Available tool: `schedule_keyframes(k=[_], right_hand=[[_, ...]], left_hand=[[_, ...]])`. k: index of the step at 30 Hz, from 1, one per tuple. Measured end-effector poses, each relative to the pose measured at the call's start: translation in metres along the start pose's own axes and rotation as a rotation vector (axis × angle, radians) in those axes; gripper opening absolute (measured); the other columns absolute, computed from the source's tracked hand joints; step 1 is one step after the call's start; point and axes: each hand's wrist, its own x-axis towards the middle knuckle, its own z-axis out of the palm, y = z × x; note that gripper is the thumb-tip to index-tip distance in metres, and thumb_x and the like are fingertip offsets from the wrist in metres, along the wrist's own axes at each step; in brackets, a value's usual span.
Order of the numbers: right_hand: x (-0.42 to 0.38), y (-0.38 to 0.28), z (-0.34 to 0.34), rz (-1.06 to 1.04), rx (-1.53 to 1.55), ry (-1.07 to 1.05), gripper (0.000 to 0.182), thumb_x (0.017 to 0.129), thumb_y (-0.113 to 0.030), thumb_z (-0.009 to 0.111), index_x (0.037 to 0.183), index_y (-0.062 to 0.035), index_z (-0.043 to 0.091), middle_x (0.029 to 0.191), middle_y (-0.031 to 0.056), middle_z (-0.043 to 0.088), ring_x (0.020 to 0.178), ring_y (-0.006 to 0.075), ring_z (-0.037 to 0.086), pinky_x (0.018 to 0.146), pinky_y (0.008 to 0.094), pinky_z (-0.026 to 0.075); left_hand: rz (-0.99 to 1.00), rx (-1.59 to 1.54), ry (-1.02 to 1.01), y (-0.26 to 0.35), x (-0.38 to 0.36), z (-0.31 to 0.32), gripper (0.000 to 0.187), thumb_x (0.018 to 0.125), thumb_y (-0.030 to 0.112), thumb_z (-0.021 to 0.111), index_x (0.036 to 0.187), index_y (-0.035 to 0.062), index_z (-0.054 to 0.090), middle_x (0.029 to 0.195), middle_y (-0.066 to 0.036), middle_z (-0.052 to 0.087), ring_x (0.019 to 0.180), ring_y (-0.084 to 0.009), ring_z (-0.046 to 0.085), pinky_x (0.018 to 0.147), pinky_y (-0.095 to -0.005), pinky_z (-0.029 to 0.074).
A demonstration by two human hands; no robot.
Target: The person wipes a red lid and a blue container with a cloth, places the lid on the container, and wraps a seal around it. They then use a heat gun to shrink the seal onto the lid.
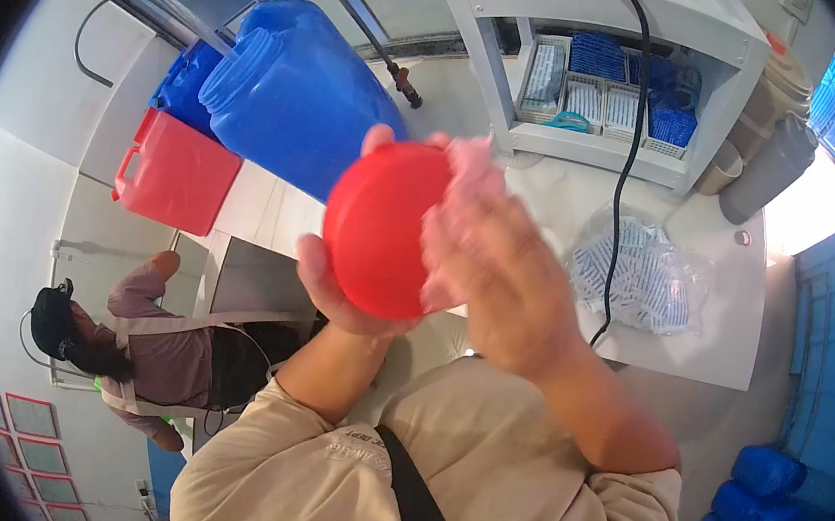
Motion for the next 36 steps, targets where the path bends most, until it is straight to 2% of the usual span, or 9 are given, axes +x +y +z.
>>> schedule_keyframes(k=[5,8,11,19,21,23,24,31,36], right_hand=[[0.031,-0.010,-0.008,0.186,0.044,0.164,0.042,0.087,-0.007,0.068,0.129,-0.0033,0.068,0.136,0.0183,0.063,0.132,0.0388,0.058,0.108,0.0484,0.052],[0.027,-0.029,-0.008,-0.091,0.078,-0.115,0.035,0.092,-0.016,0.061,0.124,-0.0085,0.072,0.134,0.0123,0.064,0.134,0.0355,0.058,0.112,0.0474,0.048],[0.015,-0.036,-0.010,-0.136,0.083,-0.166,0.035,0.089,-0.017,0.065,0.123,-0.0116,0.074,0.136,0.0103,0.065,0.134,0.0346,0.058,0.113,0.0474,0.047],[0.038,-0.007,-0.008,0.162,0.053,0.094,0.038,0.087,-0.014,0.070,0.124,-0.0108,0.074,0.135,0.0118,0.066,0.131,0.0346,0.060,0.111,0.0479,0.049],[0.040,-0.021,-0.004,-0.096,0.077,-0.025,0.039,0.086,-0.016,0.071,0.124,-0.0104,0.074,0.135,0.0116,0.066,0.131,0.0342,0.060,0.112,0.0483,0.049],[0.031,-0.034,-0.010,-0.118,0.077,-0.120,0.038,0.086,-0.016,0.070,0.123,-0.0100,0.074,0.135,0.0118,0.066,0.131,0.0344,0.060,0.112,0.0487,0.049],[0.027,-0.035,-0.013,-0.144,0.071,-0.211,0.038,0.086,-0.015,0.070,0.123,-0.0095,0.074,0.134,0.0119,0.065,0.130,0.0347,0.060,0.112,0.0490,0.049],[0.041,0.002,-0.005,0.047,0.006,0.048,0.038,0.091,-0.002,0.058,0.128,-0.0010,0.068,0.138,0.0204,0.063,0.134,0.0435,0.057,0.113,0.0521,0.047],[0.029,-0.038,-0.003,-0.118,0.049,-0.161,0.039,0.085,-0.013,0.070,0.124,-0.0103,0.071,0.136,0.0128,0.065,0.130,0.0365,0.061,0.112,0.0501,0.048]], left_hand=[[-0.109,0.037,0.027,-0.021,-0.011,0.011,0.102,0.092,0.074,0.047,0.165,0.0081,0.018,0.164,-0.017,0.034,0.151,-0.0371,0.036,0.125,-0.0519,0.028],[0.034,0.414,-0.096,-0.018,0.002,-0.003,0.099,0.093,0.074,0.046,0.165,0.0108,0.021,0.163,-0.019,0.035,0.150,-0.0409,0.036,0.124,-0.0548,0.029],[-0.110,-0.289,0.100,0.001,0.005,0.008,0.095,0.094,0.068,0.048,0.166,0.0126,0.019,0.163,-0.019,0.038,0.152,-0.0327,0.035,0.123,-0.0493,0.032],[-0.053,-0.029,0.022,-0.019,0.002,0.020,0.094,0.096,0.067,0.046,0.168,0.0150,0.014,0.170,-0.017,0.023,0.155,-0.0320,0.029,0.125,-0.0461,0.029],[-0.027,0.032,0.082,-0.014,0.005,0.019,0.093,0.097,0.065,0.047,0.168,0.0151,0.014,0.170,-0.017,0.024,0.155,-0.0322,0.029,0.125,-0.0455,0.029],[-0.126,-0.811,-0.071,0.003,0.012,0.006,0.094,0.096,0.070,0.047,0.167,0.0153,0.018,0.169,-0.018,0.026,0.154,-0.0337,0.031,0.124,-0.0476,0.031],[-0.064,-0.295,0.108,0.007,0.013,0.009,0.099,0.093,0.076,0.050,0.166,0.0154,0.021,0.168,-0.019,0.028,0.153,-0.0353,0.032,0.124,-0.0502,0.032],[-0.076,-0.046,0.110,-0.018,-0.004,0.015,0.093,0.096,0.073,0.043,0.166,0.0159,0.021,0.167,-0.016,0.030,0.155,-0.0325,0.030,0.125,-0.0474,0.031],[-0.085,-0.463,0.070,-0.001,0.013,-0.003,0.092,0.097,0.075,0.038,0.166,0.0149,0.023,0.167,-0.021,0.028,0.148,-0.0343,0.040,0.122,-0.0509,0.035]])
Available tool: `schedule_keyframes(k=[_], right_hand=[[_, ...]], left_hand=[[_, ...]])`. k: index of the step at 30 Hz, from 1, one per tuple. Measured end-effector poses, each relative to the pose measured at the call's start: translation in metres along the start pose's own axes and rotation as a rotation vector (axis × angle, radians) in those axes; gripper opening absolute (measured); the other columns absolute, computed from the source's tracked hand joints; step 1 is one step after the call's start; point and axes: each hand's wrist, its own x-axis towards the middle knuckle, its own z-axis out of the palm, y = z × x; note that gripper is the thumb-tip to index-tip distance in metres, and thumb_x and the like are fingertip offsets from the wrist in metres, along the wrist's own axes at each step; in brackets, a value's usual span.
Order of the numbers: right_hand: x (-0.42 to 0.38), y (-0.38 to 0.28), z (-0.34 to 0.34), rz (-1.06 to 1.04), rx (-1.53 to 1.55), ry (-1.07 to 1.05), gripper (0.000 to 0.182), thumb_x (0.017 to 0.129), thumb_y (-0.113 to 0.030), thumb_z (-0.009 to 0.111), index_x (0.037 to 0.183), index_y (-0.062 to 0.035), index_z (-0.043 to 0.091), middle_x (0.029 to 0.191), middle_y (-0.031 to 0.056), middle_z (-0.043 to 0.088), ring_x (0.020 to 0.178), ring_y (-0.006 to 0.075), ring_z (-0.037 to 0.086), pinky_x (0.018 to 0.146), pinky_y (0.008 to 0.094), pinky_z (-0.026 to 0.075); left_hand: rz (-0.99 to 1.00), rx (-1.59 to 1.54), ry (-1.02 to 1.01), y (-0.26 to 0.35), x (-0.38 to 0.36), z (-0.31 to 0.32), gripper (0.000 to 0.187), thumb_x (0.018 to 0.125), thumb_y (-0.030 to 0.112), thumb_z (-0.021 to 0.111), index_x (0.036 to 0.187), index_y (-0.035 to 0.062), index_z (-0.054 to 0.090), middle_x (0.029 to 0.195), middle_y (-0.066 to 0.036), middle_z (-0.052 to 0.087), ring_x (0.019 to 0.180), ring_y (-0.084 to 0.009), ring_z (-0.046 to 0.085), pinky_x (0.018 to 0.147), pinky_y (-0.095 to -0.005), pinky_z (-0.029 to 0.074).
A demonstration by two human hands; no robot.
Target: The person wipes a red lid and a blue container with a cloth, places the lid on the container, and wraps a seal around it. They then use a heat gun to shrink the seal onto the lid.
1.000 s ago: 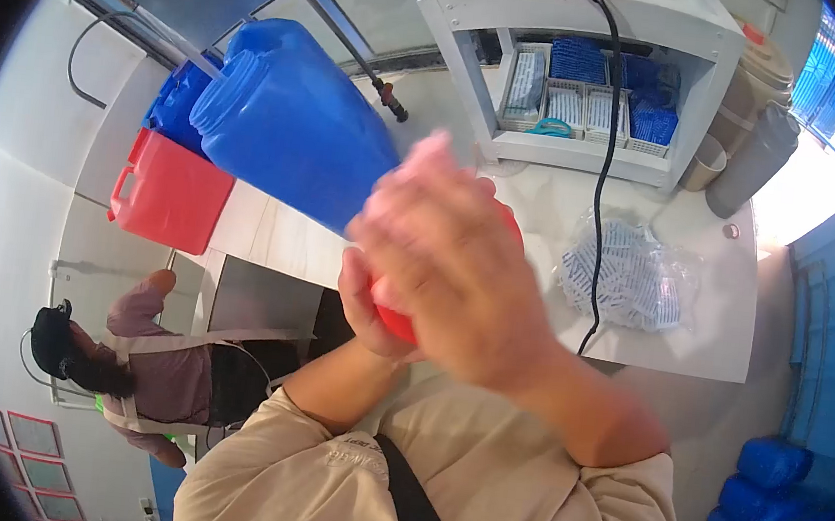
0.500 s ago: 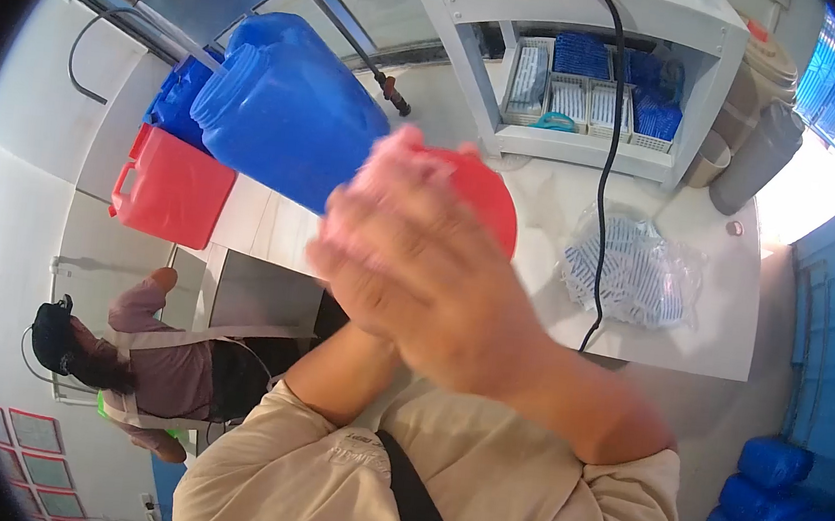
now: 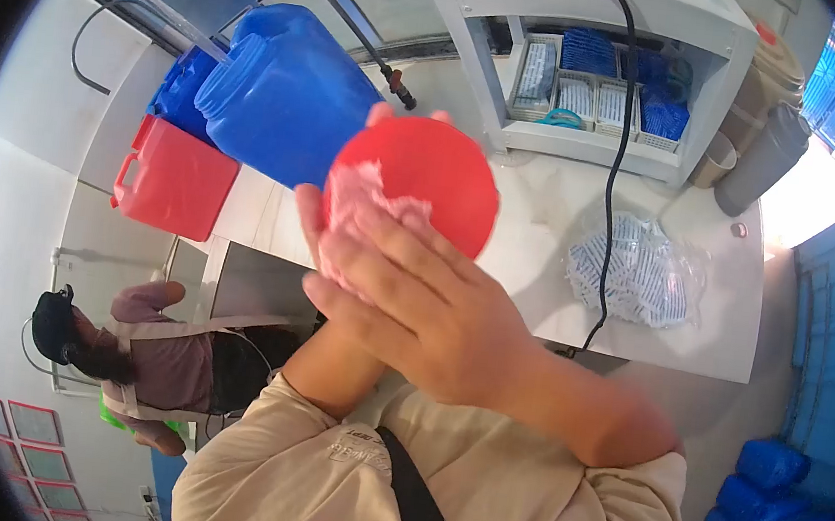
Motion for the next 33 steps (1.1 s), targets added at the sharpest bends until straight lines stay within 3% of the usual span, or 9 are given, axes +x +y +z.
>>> schedule_keyframes(k=[3,9,13,18,21,24,29,31,33], right_hand=[[-0.034,0.004,0.013,0.018,-0.094,0.058,0.037,0.093,-0.015,0.064,0.129,-0.0137,0.069,0.140,0.0119,0.061,0.135,0.0349,0.057,0.116,0.0507,0.045],[-0.044,0.024,0.024,0.334,0.196,0.351,0.052,0.100,0.005,0.045,0.152,0.0050,0.038,0.143,0.0307,0.054,0.135,0.0439,0.056,0.111,0.0478,0.048],[-0.031,0.041,0.012,0.616,0.517,0.410,0.053,0.104,0.000,0.034,0.156,0.0075,0.028,0.152,0.0251,0.048,0.129,0.0305,0.060,0.109,0.0420,0.046],[0.001,0.037,-0.018,0.130,0.282,0.129,0.041,0.094,0.002,0.050,0.135,0.0036,0.054,0.132,0.0224,0.063,0.120,0.0350,0.064,0.106,0.0433,0.049],[0.005,0.042,-0.024,0.009,0.276,0.013,0.039,0.085,0.003,0.058,0.123,-0.0022,0.064,0.123,0.0204,0.066,0.114,0.0405,0.065,0.102,0.0463,0.052],[0.010,0.051,-0.025,0.316,0.212,0.207,0.036,0.082,0.001,0.066,0.117,-0.0081,0.069,0.119,0.0131,0.069,0.111,0.0331,0.067,0.100,0.0461,0.054],[-0.004,0.010,0.008,0.009,0.149,0.075,0.031,0.088,-0.010,0.067,0.119,-0.0071,0.069,0.130,0.0114,0.067,0.127,0.0348,0.061,0.109,0.0475,0.050],[-0.017,0.008,0.005,0.006,0.117,0.002,0.032,0.089,-0.011,0.066,0.120,-0.0062,0.070,0.134,0.0119,0.065,0.129,0.0335,0.060,0.111,0.0489,0.049],[-0.022,0.031,0.003,0.038,0.050,-0.001,0.032,0.092,-0.013,0.064,0.122,-0.0053,0.070,0.136,0.0130,0.064,0.128,0.0327,0.062,0.108,0.0475,0.052]], left_hand=[[0.176,0.205,0.086,0.003,0.001,0.005,0.091,0.098,0.075,0.038,0.165,0.0149,0.024,0.167,-0.022,0.029,0.148,-0.0355,0.039,0.122,-0.0530,0.035],[0.191,0.248,0.036,-0.011,-0.012,-0.001,0.093,0.093,0.078,0.046,0.164,0.0200,0.027,0.166,-0.017,0.031,0.151,-0.0420,0.032,0.124,-0.0599,0.027],[-0.068,0.626,-0.082,-0.018,-0.027,-0.006,0.118,0.083,0.075,0.069,0.167,0.0131,0.013,0.170,-0.015,0.022,0.155,-0.0346,0.028,0.126,-0.0524,0.026],[-0.248,0.759,0.010,-0.027,-0.037,-0.031,0.125,0.084,0.079,0.065,0.164,-0.0026,0.015,0.167,-0.018,0.029,0.152,-0.0287,0.034,0.123,-0.0431,0.030],[0.049,0.858,-0.161,-0.028,-0.032,-0.038,0.124,0.085,0.080,0.063,0.165,-0.0014,0.014,0.165,-0.017,0.032,0.150,-0.0272,0.037,0.121,-0.0420,0.033],[-0.192,0.559,-0.123,-0.019,-0.044,-0.019,0.114,0.093,0.078,0.053,0.165,-0.0002,0.013,0.164,-0.016,0.032,0.149,-0.0273,0.039,0.121,-0.0406,0.034],[0.102,0.729,0.204,-0.006,-0.019,-0.006,0.094,0.100,0.073,0.039,0.163,0.0052,0.026,0.163,-0.016,0.036,0.148,-0.0300,0.041,0.119,-0.0453,0.036],[0.084,0.166,0.079,0.008,-0.013,0.003,0.086,0.101,0.068,0.037,0.162,0.0080,0.031,0.164,-0.017,0.036,0.149,-0.0314,0.040,0.123,-0.0480,0.032],[0.098,0.160,0.026,0.007,-0.015,0.001,0.087,0.101,0.070,0.035,0.162,0.0081,0.031,0.165,-0.017,0.035,0.149,-0.0320,0.039,0.124,-0.0491,0.030]])
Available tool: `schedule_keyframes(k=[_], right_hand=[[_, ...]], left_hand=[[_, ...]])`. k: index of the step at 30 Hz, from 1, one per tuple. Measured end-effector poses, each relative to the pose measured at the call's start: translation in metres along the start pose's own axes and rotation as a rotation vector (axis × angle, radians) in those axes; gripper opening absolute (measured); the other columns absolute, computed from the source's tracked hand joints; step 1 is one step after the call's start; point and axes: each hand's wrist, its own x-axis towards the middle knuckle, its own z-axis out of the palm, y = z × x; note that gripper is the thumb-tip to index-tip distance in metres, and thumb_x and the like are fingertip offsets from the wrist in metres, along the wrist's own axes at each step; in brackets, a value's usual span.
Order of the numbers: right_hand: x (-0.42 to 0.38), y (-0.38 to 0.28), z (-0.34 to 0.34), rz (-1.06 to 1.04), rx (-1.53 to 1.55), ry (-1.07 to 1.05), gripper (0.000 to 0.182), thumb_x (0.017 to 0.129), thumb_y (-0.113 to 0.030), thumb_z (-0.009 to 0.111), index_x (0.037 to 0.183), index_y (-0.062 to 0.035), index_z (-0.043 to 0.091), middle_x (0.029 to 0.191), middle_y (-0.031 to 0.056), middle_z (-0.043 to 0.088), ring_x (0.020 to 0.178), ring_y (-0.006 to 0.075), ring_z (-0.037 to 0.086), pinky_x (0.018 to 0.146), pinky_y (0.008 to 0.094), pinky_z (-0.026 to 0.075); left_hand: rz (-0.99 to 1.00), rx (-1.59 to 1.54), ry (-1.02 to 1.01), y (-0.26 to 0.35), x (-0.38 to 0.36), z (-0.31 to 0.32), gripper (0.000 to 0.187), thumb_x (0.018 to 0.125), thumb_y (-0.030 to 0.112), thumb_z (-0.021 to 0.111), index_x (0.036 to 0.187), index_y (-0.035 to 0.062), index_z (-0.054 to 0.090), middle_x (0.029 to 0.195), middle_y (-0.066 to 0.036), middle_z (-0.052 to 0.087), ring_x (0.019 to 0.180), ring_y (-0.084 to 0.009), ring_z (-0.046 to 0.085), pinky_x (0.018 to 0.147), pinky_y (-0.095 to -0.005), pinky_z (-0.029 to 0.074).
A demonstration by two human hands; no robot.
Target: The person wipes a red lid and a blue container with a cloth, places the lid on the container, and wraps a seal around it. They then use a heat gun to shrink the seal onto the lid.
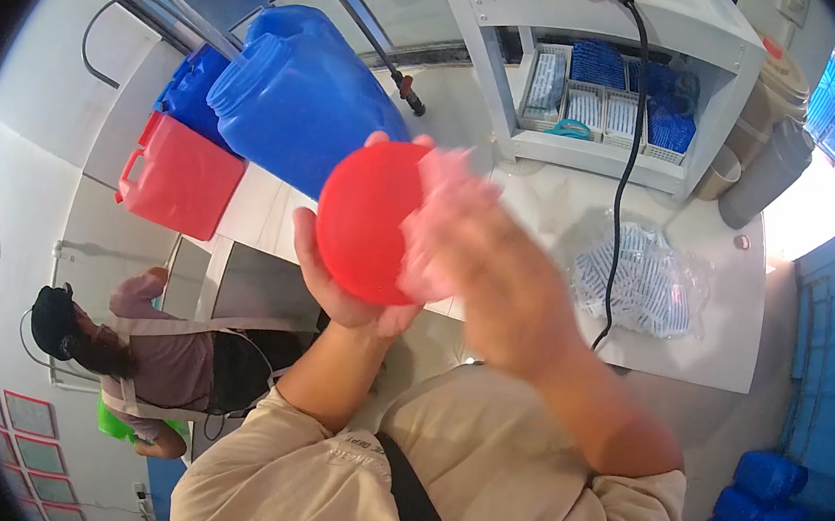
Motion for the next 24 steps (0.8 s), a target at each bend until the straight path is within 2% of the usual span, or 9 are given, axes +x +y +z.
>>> schedule_keyframes(k=[1,4,5,6,8,10,14,18,24], right_hand=[[0.002,0.006,-0.003,0.183,0.106,0.111,0.033,0.092,-0.013,0.064,0.124,-0.0050,0.069,0.137,0.0140,0.064,0.129,0.0327,0.062,0.108,0.0480,0.051],[0.024,0.004,-0.009,0.210,0.009,0.204,0.037,0.092,-0.014,0.062,0.128,-0.0042,0.068,0.141,0.0155,0.061,0.132,0.0331,0.059,0.112,0.0494,0.047],[0.031,-0.011,-0.007,0.120,0.015,0.125,0.035,0.089,-0.008,0.064,0.123,-0.0032,0.069,0.137,0.0162,0.064,0.131,0.0348,0.060,0.113,0.0494,0.047],[0.031,-0.022,-0.005,0.032,0.024,0.045,0.034,0.085,-0.002,0.066,0.119,-0.0023,0.070,0.133,0.0169,0.067,0.131,0.0365,0.061,0.113,0.0494,0.048],[0.016,-0.026,-0.001,-0.025,0.056,-0.067,0.041,0.090,-0.011,0.063,0.130,-0.0064,0.068,0.138,0.0141,0.063,0.134,0.0330,0.058,0.116,0.0499,0.044],[0.004,-0.020,-0.007,-0.014,0.034,-0.132,0.043,0.089,-0.011,0.065,0.131,-0.0070,0.067,0.137,0.0140,0.064,0.135,0.0333,0.058,0.117,0.0504,0.043],[0.022,0.005,-0.012,0.243,-0.034,0.140,0.040,0.090,-0.015,0.069,0.128,-0.0043,0.068,0.135,0.0146,0.064,0.134,0.0347,0.058,0.115,0.0480,0.047],[0.028,-0.024,-0.002,-0.024,-0.014,-0.042,0.036,0.093,-0.014,0.062,0.127,-0.0026,0.067,0.138,0.0159,0.063,0.131,0.0383,0.059,0.112,0.0472,0.049],[0.014,0.003,-0.017,0.156,-0.089,0.020,0.040,0.089,-0.007,0.064,0.128,-0.0020,0.067,0.135,0.0181,0.065,0.132,0.0393,0.059,0.112,0.0510,0.048]], left_hand=[[-0.034,0.003,-0.001,-0.006,-0.005,-0.002,0.088,0.099,0.071,0.034,0.161,0.0089,0.032,0.163,-0.017,0.037,0.149,-0.0318,0.040,0.124,-0.0499,0.031],[-0.131,0.101,0.104,-0.024,-0.009,0.007,0.088,0.099,0.071,0.033,0.161,0.0095,0.033,0.162,-0.015,0.040,0.148,-0.0299,0.041,0.123,-0.0496,0.033],[-0.016,0.278,0.031,-0.027,-0.003,0.000,0.088,0.100,0.070,0.036,0.163,0.0093,0.029,0.163,-0.016,0.038,0.149,-0.0328,0.039,0.124,-0.0507,0.031],[-0.083,-0.005,0.026,-0.019,-0.003,-0.004,0.087,0.100,0.070,0.037,0.163,0.0099,0.029,0.163,-0.016,0.037,0.149,-0.0338,0.039,0.124,-0.0512,0.031],[-0.218,-0.597,0.078,-0.004,-0.002,-0.013,0.086,0.101,0.070,0.038,0.163,0.0111,0.030,0.164,-0.016,0.037,0.150,-0.0357,0.038,0.123,-0.0523,0.032],[-0.045,0.017,0.070,0.001,0.007,0.003,0.082,0.101,0.067,0.034,0.161,0.0115,0.034,0.163,-0.018,0.038,0.147,-0.0343,0.042,0.122,-0.0540,0.034],[-0.109,0.075,0.108,-0.022,-0.007,0.007,0.081,0.104,0.064,0.034,0.161,0.0067,0.032,0.167,-0.015,0.032,0.150,-0.0309,0.038,0.124,-0.0480,0.032],[-0.121,-0.089,0.077,-0.008,0.004,0.000,0.083,0.102,0.065,0.037,0.162,0.0067,0.029,0.167,-0.016,0.032,0.149,-0.0312,0.039,0.124,-0.0475,0.032],[-0.071,0.028,0.037,-0.011,-0.007,0.004,0.084,0.100,0.070,0.035,0.162,0.0125,0.032,0.165,-0.015,0.037,0.151,-0.0332,0.038,0.121,-0.0489,0.037]])
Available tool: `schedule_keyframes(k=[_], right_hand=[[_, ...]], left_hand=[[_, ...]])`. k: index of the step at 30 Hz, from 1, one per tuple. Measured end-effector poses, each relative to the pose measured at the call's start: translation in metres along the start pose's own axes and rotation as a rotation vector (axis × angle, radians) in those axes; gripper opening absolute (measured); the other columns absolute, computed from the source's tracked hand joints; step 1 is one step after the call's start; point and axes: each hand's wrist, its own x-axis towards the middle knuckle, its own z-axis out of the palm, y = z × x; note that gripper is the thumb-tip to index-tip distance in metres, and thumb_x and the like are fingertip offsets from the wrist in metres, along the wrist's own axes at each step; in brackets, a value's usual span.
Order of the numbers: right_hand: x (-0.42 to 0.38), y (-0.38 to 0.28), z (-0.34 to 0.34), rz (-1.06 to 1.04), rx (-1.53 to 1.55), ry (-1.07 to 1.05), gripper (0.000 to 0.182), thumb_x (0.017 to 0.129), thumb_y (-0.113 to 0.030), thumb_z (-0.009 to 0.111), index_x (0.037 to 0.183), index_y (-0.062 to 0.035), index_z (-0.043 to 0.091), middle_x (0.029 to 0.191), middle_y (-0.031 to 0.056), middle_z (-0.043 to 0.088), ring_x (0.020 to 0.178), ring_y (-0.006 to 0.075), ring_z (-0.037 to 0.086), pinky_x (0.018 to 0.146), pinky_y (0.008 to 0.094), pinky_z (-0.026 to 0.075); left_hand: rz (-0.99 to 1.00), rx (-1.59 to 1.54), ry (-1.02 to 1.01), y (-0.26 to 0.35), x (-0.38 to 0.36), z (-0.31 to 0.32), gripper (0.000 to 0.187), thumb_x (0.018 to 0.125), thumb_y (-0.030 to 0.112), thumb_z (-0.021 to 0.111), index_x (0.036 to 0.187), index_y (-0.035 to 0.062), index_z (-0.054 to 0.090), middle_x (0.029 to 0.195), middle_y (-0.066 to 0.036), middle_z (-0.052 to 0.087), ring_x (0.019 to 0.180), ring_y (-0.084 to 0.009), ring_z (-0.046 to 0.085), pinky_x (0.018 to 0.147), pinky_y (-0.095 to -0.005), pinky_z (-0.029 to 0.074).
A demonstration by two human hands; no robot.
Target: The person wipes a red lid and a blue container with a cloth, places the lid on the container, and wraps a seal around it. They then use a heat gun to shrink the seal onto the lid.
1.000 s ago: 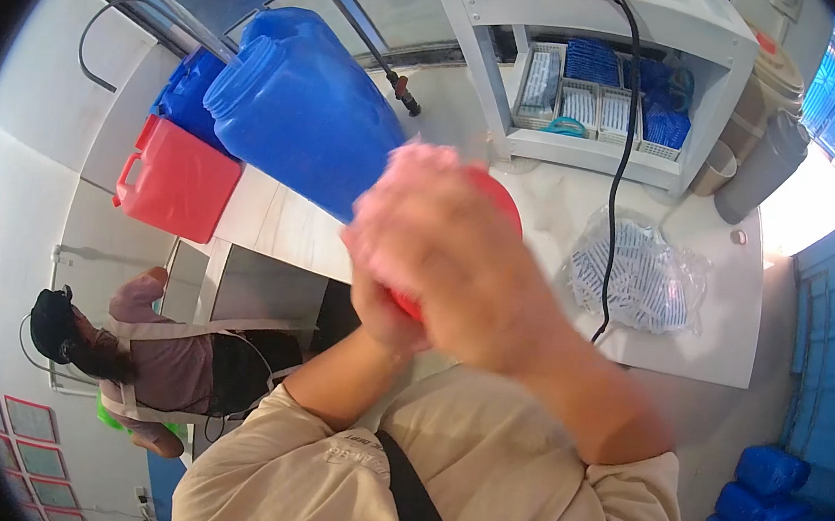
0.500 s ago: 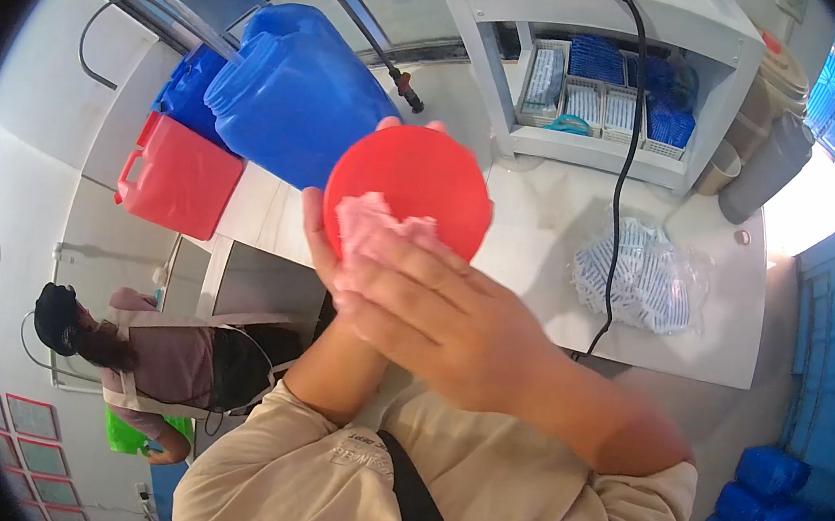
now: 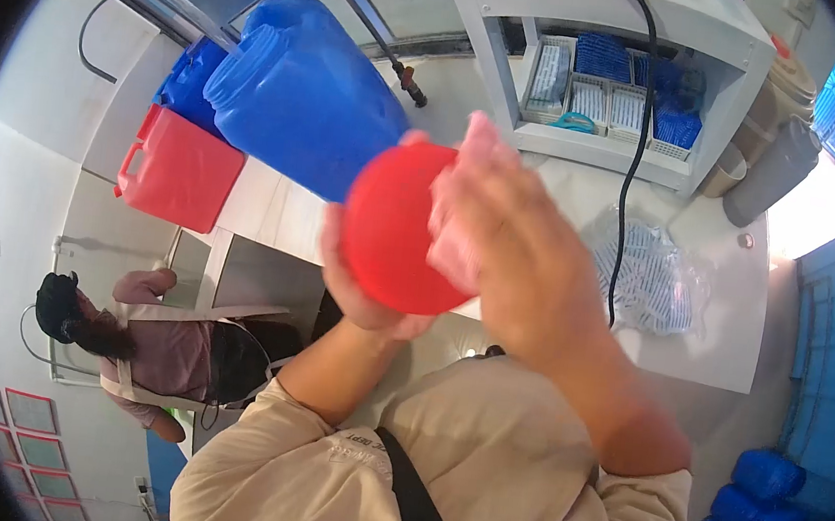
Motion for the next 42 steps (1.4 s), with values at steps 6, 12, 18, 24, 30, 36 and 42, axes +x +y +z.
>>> schedule_keyframes(k=[6,12,18,24,30,36,42], right_hand=[[0.017,-0.038,0.018,-0.132,0.071,-0.045,0.039,0.086,-0.009,0.069,0.125,-0.0043,0.069,0.138,0.0154,0.062,0.131,0.0361,0.059,0.114,0.0505,0.046],[-0.038,-0.021,0.039,-0.104,-0.046,0.166,0.034,0.096,-0.012,0.064,0.129,-0.0050,0.066,0.145,0.0189,0.056,0.135,0.0360,0.057,0.119,0.0502,0.040],[-0.029,0.014,0.026,0.414,0.642,0.510,0.043,0.104,-0.001,0.046,0.146,0.0047,0.046,0.153,0.0206,0.049,0.138,0.0348,0.053,0.119,0.0479,0.037],[0.014,-0.002,-0.021,0.068,0.309,0.193,0.037,0.094,0.003,0.050,0.129,-0.0005,0.062,0.127,0.0172,0.067,0.118,0.0322,0.066,0.108,0.0419,0.050],[0.020,0.027,-0.030,-0.079,0.252,-0.016,0.039,0.090,0.002,0.058,0.128,-0.0018,0.064,0.125,0.0179,0.069,0.117,0.0386,0.066,0.107,0.0502,0.050],[0.019,-0.010,-0.005,-0.205,0.095,0.053,0.031,0.089,-0.006,0.067,0.120,-0.0047,0.069,0.129,0.0133,0.069,0.129,0.0376,0.062,0.111,0.0522,0.049],[-0.005,0.023,-0.009,-0.134,0.053,0.006,0.031,0.088,-0.017,0.067,0.117,-0.0045,0.071,0.134,0.0140,0.065,0.130,0.0304,0.061,0.108,0.0482,0.052]], left_hand=[[-0.051,0.098,0.260,-0.008,0.004,0.000,0.079,0.102,0.067,0.033,0.159,0.0122,0.036,0.163,-0.015,0.040,0.149,-0.0308,0.042,0.121,-0.0497,0.038],[0.084,-0.044,0.086,0.009,0.022,0.005,0.085,0.100,0.070,0.033,0.161,0.0109,0.033,0.163,-0.016,0.038,0.148,-0.0327,0.040,0.123,-0.0504,0.032],[0.050,0.268,-0.093,-0.015,0.000,0.012,0.105,0.090,0.083,0.041,0.166,0.0129,0.019,0.168,-0.019,0.026,0.152,-0.0348,0.035,0.123,-0.0517,0.032],[0.065,0.791,-0.273,-0.031,0.001,-0.021,0.090,0.101,0.056,0.058,0.166,0.0052,0.023,0.162,-0.016,0.035,0.147,-0.0283,0.039,0.119,-0.0431,0.033],[-0.165,0.581,-0.340,-0.021,0.005,-0.022,0.099,0.097,0.069,0.057,0.165,0.0068,0.021,0.161,-0.009,0.037,0.150,-0.0197,0.037,0.121,-0.0372,0.032],[-0.040,0.063,0.097,-0.026,0.013,-0.005,0.107,0.091,0.087,0.041,0.165,0.0126,0.022,0.168,-0.010,0.028,0.153,-0.0291,0.032,0.125,-0.0445,0.030],[-0.065,-0.042,-0.058,0.002,0.007,-0.002,0.098,0.096,0.079,0.040,0.165,0.0103,0.023,0.166,-0.013,0.034,0.152,-0.0302,0.036,0.124,-0.0488,0.031]])
